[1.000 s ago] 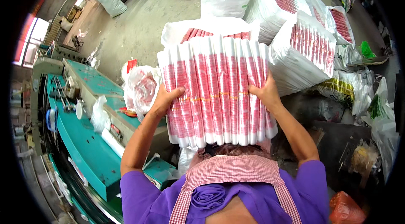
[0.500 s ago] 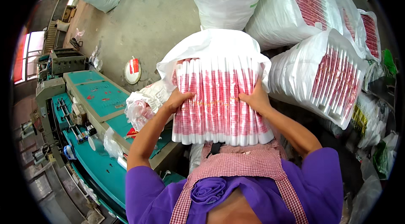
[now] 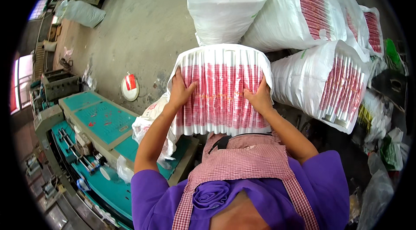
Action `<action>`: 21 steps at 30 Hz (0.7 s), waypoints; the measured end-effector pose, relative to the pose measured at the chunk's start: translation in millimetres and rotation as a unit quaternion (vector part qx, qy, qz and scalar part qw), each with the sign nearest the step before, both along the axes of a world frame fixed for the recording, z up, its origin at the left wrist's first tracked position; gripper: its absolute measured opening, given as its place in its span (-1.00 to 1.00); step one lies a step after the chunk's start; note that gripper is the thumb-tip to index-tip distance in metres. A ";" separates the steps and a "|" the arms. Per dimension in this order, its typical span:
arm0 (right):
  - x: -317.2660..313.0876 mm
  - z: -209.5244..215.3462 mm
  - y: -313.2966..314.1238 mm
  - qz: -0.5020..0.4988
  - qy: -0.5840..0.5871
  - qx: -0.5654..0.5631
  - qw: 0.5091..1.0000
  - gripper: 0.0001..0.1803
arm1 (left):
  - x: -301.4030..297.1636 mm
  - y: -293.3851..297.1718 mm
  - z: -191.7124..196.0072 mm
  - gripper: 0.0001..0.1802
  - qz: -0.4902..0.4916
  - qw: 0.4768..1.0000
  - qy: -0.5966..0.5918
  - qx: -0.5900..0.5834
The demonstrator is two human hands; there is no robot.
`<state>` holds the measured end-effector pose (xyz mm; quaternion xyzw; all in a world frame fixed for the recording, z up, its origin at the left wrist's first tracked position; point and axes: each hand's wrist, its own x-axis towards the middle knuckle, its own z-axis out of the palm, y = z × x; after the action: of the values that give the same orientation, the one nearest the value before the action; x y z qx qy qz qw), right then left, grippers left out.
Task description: The person folds white plastic shopping bags with red printed text on a green conveyor belt. They repeatedly pick up a bag, fold it into a compact rectangular shape, and place it into a growing stack. The person occasionally secures the stack with a rubber band and moves the completed bundle to a large white sack.
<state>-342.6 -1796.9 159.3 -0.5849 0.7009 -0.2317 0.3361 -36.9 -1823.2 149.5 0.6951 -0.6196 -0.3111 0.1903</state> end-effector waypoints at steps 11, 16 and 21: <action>-18.4 41.9 -42.7 0.088 0.138 -0.196 0.967 -0.41 | -146.9 -53.8 20.8 -0.44 -0.501 0.826 -0.022 -0.258; -34.0 44.5 -98.1 0.113 0.396 -0.133 0.902 -0.71 | -162.1 -54.0 26.5 -0.51 -0.495 0.825 -0.023 -0.270; -61.9 29.2 -117.5 0.144 0.288 -0.190 0.927 -0.91 | -158.2 -57.9 20.2 -0.55 -0.480 0.832 -0.044 -0.275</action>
<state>-404.5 -1914.4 188.4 -0.7741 0.6186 -0.1312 0.0320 -195.2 -1881.1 169.6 0.2419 -0.9431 -0.1492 0.1726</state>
